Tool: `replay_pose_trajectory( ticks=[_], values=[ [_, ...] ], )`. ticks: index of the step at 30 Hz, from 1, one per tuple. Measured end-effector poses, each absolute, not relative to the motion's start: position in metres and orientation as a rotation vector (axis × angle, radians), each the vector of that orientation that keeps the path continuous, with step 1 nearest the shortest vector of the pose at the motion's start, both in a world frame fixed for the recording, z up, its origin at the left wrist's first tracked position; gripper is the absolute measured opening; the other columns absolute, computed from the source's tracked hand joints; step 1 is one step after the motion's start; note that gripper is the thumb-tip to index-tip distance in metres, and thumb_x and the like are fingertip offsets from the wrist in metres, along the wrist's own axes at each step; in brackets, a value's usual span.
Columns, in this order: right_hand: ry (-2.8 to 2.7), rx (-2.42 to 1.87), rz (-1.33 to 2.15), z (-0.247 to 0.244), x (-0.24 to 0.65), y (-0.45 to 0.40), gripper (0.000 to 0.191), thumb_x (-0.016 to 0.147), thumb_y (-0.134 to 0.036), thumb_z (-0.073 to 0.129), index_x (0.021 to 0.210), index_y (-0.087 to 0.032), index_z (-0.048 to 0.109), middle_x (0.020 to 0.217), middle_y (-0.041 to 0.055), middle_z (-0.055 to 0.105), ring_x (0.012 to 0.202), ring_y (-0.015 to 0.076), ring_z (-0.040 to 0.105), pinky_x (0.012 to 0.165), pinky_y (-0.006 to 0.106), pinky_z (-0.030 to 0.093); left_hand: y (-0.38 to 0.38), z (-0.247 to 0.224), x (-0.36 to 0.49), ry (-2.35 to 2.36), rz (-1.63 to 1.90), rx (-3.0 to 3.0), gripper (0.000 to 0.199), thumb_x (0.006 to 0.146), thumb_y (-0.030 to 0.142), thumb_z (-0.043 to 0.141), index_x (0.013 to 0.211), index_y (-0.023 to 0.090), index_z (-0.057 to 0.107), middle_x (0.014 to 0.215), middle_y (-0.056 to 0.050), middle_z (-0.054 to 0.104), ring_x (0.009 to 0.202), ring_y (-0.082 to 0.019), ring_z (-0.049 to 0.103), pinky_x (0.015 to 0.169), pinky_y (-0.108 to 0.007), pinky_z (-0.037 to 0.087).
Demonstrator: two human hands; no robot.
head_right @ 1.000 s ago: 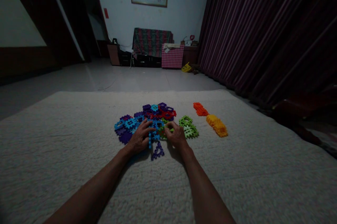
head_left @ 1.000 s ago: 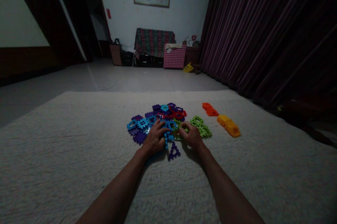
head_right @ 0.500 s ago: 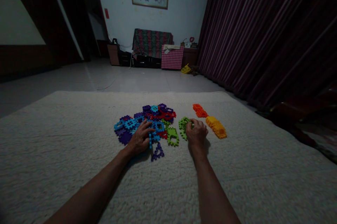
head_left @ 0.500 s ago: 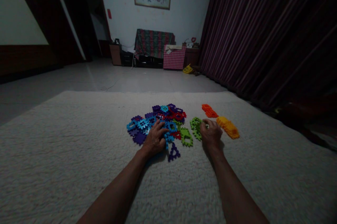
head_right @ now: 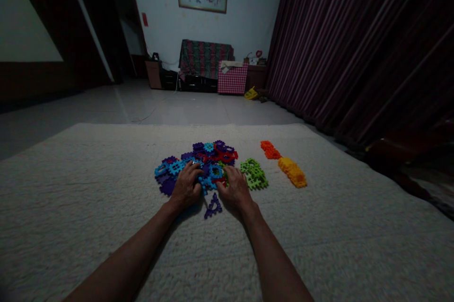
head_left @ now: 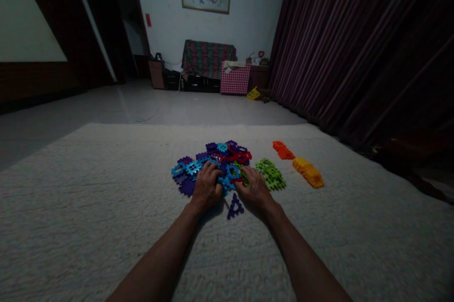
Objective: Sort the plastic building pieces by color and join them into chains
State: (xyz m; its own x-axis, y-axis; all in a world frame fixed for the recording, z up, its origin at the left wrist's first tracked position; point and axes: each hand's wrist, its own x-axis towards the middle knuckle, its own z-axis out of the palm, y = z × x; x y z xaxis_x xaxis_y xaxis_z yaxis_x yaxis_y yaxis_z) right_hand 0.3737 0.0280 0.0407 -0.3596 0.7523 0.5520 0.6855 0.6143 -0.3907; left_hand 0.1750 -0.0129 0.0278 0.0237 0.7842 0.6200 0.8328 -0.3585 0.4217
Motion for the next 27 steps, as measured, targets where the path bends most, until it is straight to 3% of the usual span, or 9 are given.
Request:
replay_pose_trajectory(
  ticks=[5, 9, 14, 20, 27],
  values=[
    [-2.151, -1.112, 0.126, 0.033, 0.371, 0.029, 0.042, 0.081, -0.028, 0.062, 0.122, -0.021, 0.059, 0.128, 0.0137, 0.061, 0.119, 0.0295, 0.054, 0.102, 0.05, 0.043, -0.015, 0.033, 0.175, -1.747, -1.191, -2.18, 0.041, 0.067, 0.006, 0.049, 0.102, 0.02, 0.065, 0.131, -0.01, 0.061, 0.138, -0.035, 0.039, 0.109, -0.058, 0.036],
    [-2.19, -0.95, 0.2, 0.029, 0.361, 0.026, 0.045, 0.078, -0.021, 0.06, 0.123, -0.02, 0.06, 0.126, 0.0136, 0.061, 0.12, 0.0285, 0.054, 0.103, 0.049, 0.044, -0.016, 0.037, 0.175, -1.689, -1.184, -2.208, 0.051, 0.068, 0.004, 0.048, 0.113, 0.02, 0.064, 0.135, -0.01, 0.06, 0.138, -0.032, 0.039, 0.111, -0.057, 0.034],
    [-2.253, -0.784, 0.248, 0.027, 0.357, 0.026, 0.061, 0.066, -0.007, 0.058, 0.126, -0.018, 0.058, 0.129, 0.0147, 0.06, 0.121, 0.0286, 0.054, 0.106, 0.05, 0.044, -0.017, 0.039, 0.178, -1.585, -1.157, -2.319, 0.044, 0.082, 0.013, 0.049, 0.123, 0.021, 0.062, 0.135, -0.009, 0.06, 0.138, -0.03, 0.041, 0.108, -0.053, 0.037],
    [-2.18, -0.897, 0.394, 0.035, 0.37, 0.03, 0.044, 0.08, -0.021, 0.062, 0.124, -0.019, 0.06, 0.122, 0.0129, 0.063, 0.116, 0.0251, 0.059, 0.103, 0.045, 0.047, -0.018, 0.037, 0.18, -1.608, -1.09, -2.327, 0.02, 0.091, 0.028, 0.052, 0.099, 0.02, 0.069, 0.13, -0.009, 0.063, 0.134, -0.032, 0.043, 0.104, -0.053, 0.041],
    [-2.16, -0.931, 0.473, 0.046, 0.373, 0.027, 0.047, 0.075, -0.018, 0.067, 0.122, -0.017, 0.062, 0.117, 0.0114, 0.064, 0.112, 0.0242, 0.06, 0.099, 0.041, 0.047, -0.015, 0.033, 0.18, -1.643, -1.118, -2.261, 0.017, 0.091, 0.026, 0.054, 0.084, 0.019, 0.067, 0.127, -0.009, 0.064, 0.131, -0.032, 0.048, 0.103, -0.053, 0.043]
  ],
)
